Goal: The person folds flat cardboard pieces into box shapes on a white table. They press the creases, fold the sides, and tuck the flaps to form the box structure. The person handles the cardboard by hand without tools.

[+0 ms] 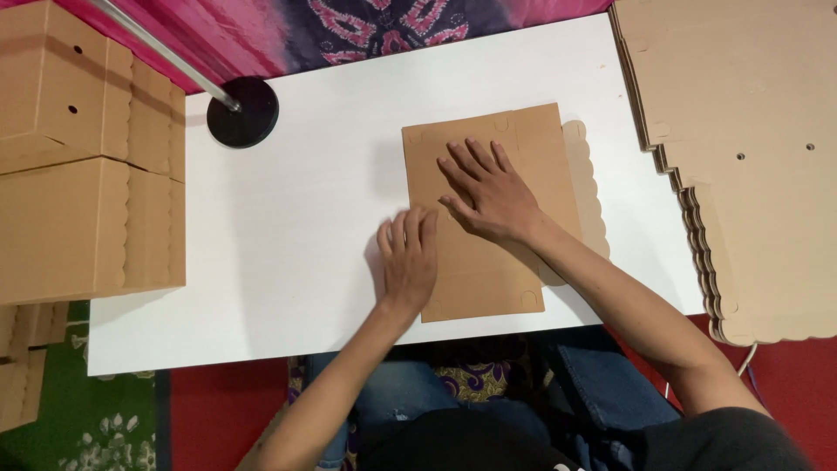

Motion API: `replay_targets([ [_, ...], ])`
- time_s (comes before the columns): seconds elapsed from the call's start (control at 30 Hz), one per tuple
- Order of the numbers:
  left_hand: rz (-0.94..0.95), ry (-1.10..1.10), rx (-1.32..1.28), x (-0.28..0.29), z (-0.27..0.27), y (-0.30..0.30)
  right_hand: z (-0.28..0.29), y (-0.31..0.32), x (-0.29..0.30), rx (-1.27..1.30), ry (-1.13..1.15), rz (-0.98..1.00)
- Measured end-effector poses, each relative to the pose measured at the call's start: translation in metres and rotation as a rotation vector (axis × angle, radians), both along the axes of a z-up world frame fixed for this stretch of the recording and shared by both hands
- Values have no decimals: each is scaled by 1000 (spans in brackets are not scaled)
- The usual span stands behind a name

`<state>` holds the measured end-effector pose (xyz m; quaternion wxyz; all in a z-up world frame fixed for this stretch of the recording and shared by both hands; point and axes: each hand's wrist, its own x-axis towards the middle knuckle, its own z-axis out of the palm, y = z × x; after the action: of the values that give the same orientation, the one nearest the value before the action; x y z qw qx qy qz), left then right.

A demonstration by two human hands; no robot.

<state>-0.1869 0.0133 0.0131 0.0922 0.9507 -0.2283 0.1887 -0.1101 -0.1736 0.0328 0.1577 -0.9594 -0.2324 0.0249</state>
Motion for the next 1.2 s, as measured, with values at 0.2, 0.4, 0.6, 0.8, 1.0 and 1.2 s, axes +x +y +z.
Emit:
replay_targets([
  [0.2,188,-187,-14,137,-16,-11,1,2,-3,8,-15,-7],
  [0.4,508,-432,186,226,-20,-19,-17,-1,6,105,-169,37],
  [0.6,222,-155,56,153,-12,-18,11,2,2,-4,42,-28],
  [0.8,-9,-209,53,-7,4,-18,-3,0,4,-39,-22,-10],
  [1.0,-43,-191,145,20,-11,-7,-12,3,-2,-7,-105,-9],
  [1.2,168,-76,-38,165,-21,-12,-7,3,0,-22,-68,-31],
])
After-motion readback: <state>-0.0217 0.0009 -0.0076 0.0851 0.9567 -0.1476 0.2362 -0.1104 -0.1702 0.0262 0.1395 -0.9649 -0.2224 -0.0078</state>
